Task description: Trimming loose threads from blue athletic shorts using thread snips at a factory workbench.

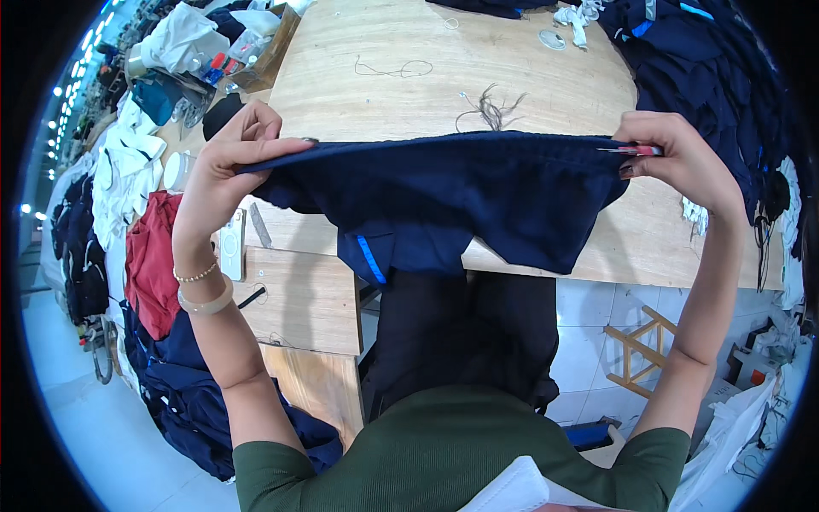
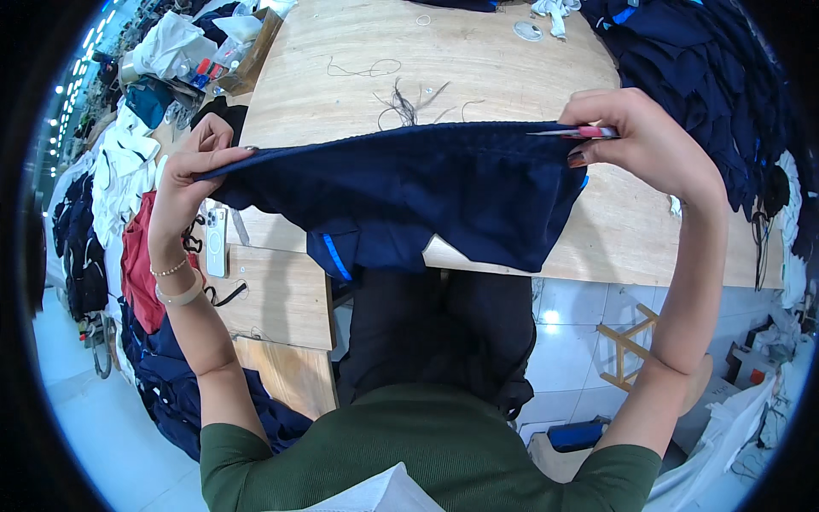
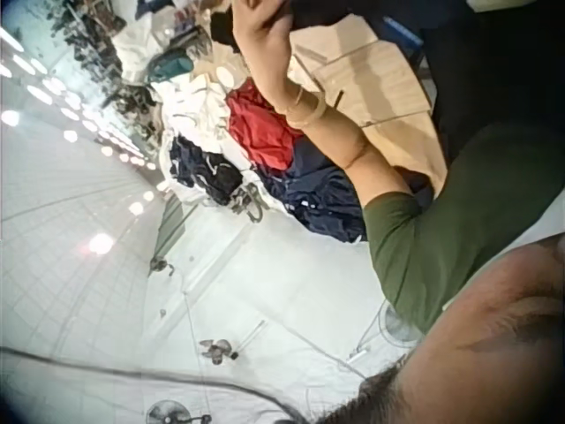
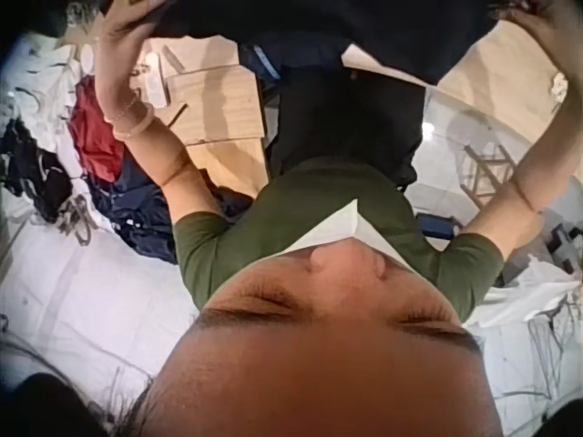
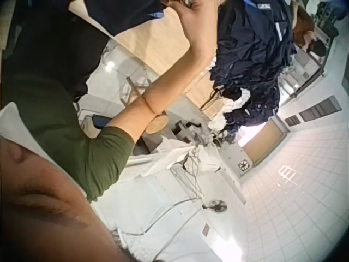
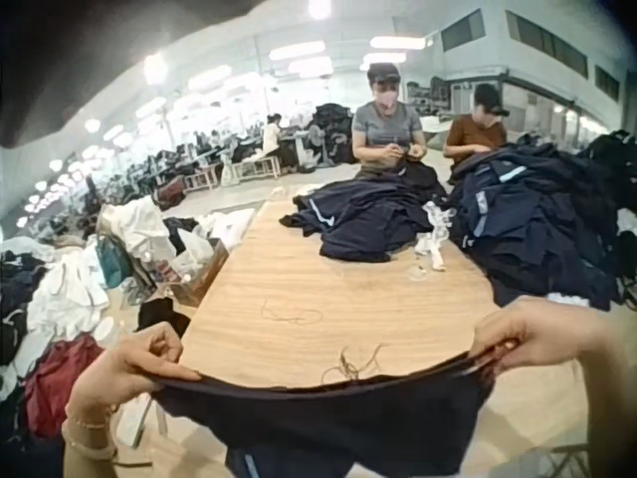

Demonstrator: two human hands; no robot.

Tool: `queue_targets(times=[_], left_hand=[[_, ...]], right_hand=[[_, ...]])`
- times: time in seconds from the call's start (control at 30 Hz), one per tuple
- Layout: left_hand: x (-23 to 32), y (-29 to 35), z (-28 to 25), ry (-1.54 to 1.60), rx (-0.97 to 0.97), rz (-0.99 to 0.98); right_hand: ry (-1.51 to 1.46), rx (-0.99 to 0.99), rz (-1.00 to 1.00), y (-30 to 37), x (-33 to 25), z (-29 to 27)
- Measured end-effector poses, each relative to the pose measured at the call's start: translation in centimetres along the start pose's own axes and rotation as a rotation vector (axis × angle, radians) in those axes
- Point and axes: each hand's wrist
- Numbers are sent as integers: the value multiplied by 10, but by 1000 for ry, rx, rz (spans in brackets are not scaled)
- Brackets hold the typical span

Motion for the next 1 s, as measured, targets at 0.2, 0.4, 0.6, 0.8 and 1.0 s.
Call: queue_targets(times=[0.2, 0.4, 0.6, 0.8, 1.0], left_hand=[[0, 8, 32, -189, 194, 66], [-60, 29, 164, -710, 149, -10], [-1, 13, 157, -412, 105, -181], [-18, -48, 230, 372, 267, -207], [-71, -36, 240, 478, 238, -137]], right_hand=[[448, 797, -277, 29, -5, 41], [530, 679, -25, -5, 79, 189], [-127, 557, 118, -2, 23, 168], [-896, 509, -139, -84, 38, 188], [-1458, 594, -257, -85, 113, 195]])
Point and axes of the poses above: each hand's wrist, its own y-axis away from the middle knuckle, its own z-axis out of the palm, x = y × z, and after that the axes turned 3 degrees about -x, right-handed
